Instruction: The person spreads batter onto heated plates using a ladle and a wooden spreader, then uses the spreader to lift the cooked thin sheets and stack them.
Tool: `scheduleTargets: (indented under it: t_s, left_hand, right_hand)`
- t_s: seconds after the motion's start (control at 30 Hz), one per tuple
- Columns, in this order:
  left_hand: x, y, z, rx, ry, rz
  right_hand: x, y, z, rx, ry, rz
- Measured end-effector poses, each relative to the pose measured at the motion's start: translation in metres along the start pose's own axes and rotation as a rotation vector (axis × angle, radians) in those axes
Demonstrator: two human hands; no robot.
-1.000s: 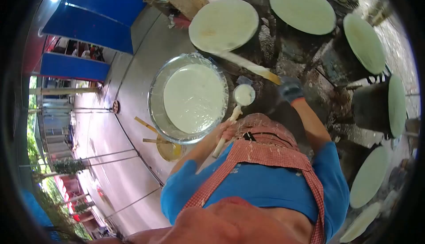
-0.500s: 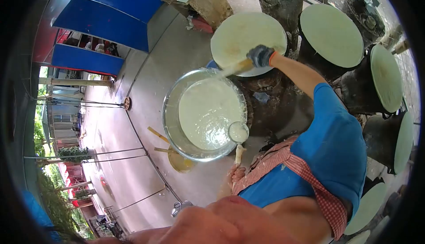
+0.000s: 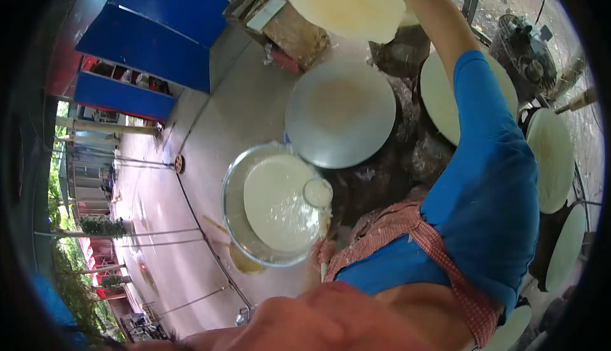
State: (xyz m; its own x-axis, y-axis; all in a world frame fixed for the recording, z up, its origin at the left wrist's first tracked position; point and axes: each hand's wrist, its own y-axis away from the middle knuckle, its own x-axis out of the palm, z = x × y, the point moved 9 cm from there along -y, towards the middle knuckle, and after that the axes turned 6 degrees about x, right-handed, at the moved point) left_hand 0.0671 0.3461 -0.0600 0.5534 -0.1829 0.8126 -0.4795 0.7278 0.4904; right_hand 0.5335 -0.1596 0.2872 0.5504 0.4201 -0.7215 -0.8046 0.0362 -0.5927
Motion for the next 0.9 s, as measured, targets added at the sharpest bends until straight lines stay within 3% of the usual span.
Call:
scheduleTargets:
  t_s: [0.1,0.2,0.27,0.3,0.33,0.37,0.4,0.43,0.47,0.57,0.6,0.67,0.7,0.83,0.9]
  left_hand:
    - [0.011,-0.026,0.019,0.005,0.027,-0.03]
    - [0.025,-0.05,0.025,0.032,0.017,-0.048]
    - [0.031,-0.059,0.028,0.059,0.019,-0.063]
    - [0.033,-0.064,0.028,0.072,0.019,-0.067]
    - [0.036,-0.067,0.03,0.082,0.02,-0.077]
    - [0.04,-0.073,0.03,0.095,0.022,-0.076]
    - [0.044,-0.077,0.03,0.107,0.023,-0.069]
    - [0.048,-0.082,0.031,0.116,0.024,-0.071]
    - [0.052,-0.084,0.03,0.137,0.022,-0.07]
    - [0.057,-0.086,0.033,0.172,0.029,-0.094]
    - [0.058,-0.086,0.035,0.178,0.042,-0.103]
    - [0.061,-0.088,0.036,0.181,0.06,-0.089]
    - [0.063,-0.092,0.035,0.182,0.063,-0.08]
    - [0.066,-0.097,0.038,0.196,0.105,-0.027]
    - [0.066,-0.095,0.042,0.209,0.125,0.004]
  right_hand:
    - [-0.047,0.0,-0.12,0.378,-0.639,-0.142]
    - [-0.037,0.046,-0.249,0.689,-0.927,-0.34]
    - [0.0,0.099,-0.332,0.97,-0.931,-0.446]
    - [0.018,0.126,-0.363,0.909,-0.645,-0.423]
    - [0.044,0.169,-0.382,1.084,-0.804,-0.512]
    - [0.133,0.209,-0.477,1.026,-1.183,-0.693]
    - [0.116,0.245,-0.439,1.27,-0.727,-0.621]
    - [0.145,0.268,-0.441,1.434,-0.827,-0.678]
    - [0.158,0.282,-0.434,1.541,-0.74,-0.579]
    - [0.177,0.284,-0.429,1.443,-0.758,-0.622]
    - [0.189,0.284,-0.453,1.383,-0.645,-0.563]
    - [0.181,0.272,-0.429,1.366,-0.737,-0.453]
    - [0.181,0.27,-0.398,1.481,-1.069,-0.555]
    - [0.187,0.262,-0.369,1.592,-0.987,-0.295]
    - [0.192,0.273,-0.391,1.547,-0.684,-0.163]
